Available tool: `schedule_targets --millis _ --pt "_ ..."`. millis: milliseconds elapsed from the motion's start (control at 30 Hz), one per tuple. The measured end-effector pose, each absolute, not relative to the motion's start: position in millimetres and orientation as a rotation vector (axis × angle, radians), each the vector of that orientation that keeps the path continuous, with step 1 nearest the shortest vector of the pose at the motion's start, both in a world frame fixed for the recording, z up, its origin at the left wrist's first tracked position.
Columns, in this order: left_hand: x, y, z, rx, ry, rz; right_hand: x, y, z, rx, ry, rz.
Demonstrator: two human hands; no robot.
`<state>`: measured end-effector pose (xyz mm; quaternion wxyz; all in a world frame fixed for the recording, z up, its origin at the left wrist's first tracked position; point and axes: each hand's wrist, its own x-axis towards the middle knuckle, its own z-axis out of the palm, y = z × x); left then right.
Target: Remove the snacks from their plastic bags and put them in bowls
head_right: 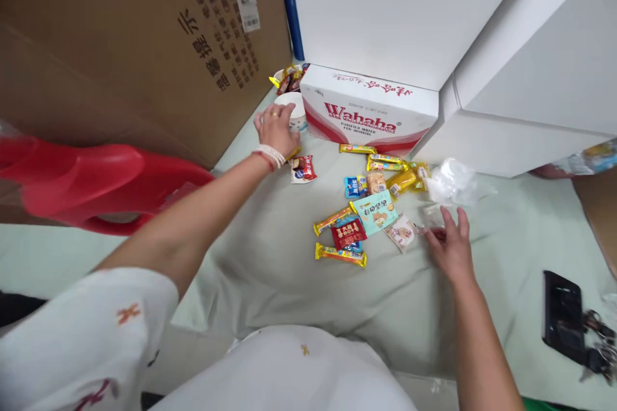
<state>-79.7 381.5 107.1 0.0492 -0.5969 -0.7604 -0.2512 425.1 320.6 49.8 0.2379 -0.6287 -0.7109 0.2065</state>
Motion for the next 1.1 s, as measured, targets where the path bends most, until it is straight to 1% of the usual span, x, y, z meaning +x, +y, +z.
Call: schedule_targets --millis 100,200,300,333,400,467,533,633,667,733,833,900,967,1100 --pt "-96.0 415.0 105.8 -1.850 -2.416 -0.639 426.8 272.5 64.5 -1.705 -1.871 0.647" --pt "-96.3 405.1 112.1 -1.874 -2.437 -0.538 439.1 229.0 70.3 -1.737 -1.781 0.633" --pt "-79.2 353.8 128.6 -1.885 -2.290 -0.480 450.4 199.1 73.2 -1.838 -1.709 0.590" --pt "-69.3 330.1 134.2 -1.972 -2.194 -0.433 450.3 193.7 75.9 -1.858 -1.706 0.579" --pt "-44.2 278.8 140.7 -2.045 -2.066 -0.445 440.1 190.3 86.7 -1.814 -1.747 0.555" --pt "-15.3 228.8 138.4 -2.220 -1.925 -0.518 414.5 194.4 104.5 -1.625 -1.867 0.538" --pt "11.8 185.5 128.3 -2.366 -1.834 -0.596 375.8 202.8 125.9 -1.326 -2.048 0.556" --pt "40.0 139.6 108.9 -2.528 -1.750 -0.627 306.2 219.8 150.4 -0.815 -2.375 0.680" --pt "45.5 129.6 103.4 -2.558 -1.735 -0.641 283.3 225.8 154.3 -0.708 -2.512 0.722" --pt "51.2 116.5 94.6 -2.556 -1.751 -0.694 241.3 236.4 156.3 -0.689 -2.841 0.736" --pt "50.5 109.2 84.2 -2.419 -1.872 -0.825 192.7 244.4 153.7 -0.842 -3.197 0.569" --pt "46.6 109.1 76.3 -2.335 -1.923 -0.936 169.6 244.1 153.6 -0.891 -3.294 0.459" --pt "41.4 111.1 67.3 -2.295 -1.916 -1.037 153.1 242.0 155.3 -0.922 -3.354 0.431" --pt "29.7 117.5 51.9 -2.287 -1.812 -1.149 144.4 241.2 157.2 -0.929 -3.445 0.553"
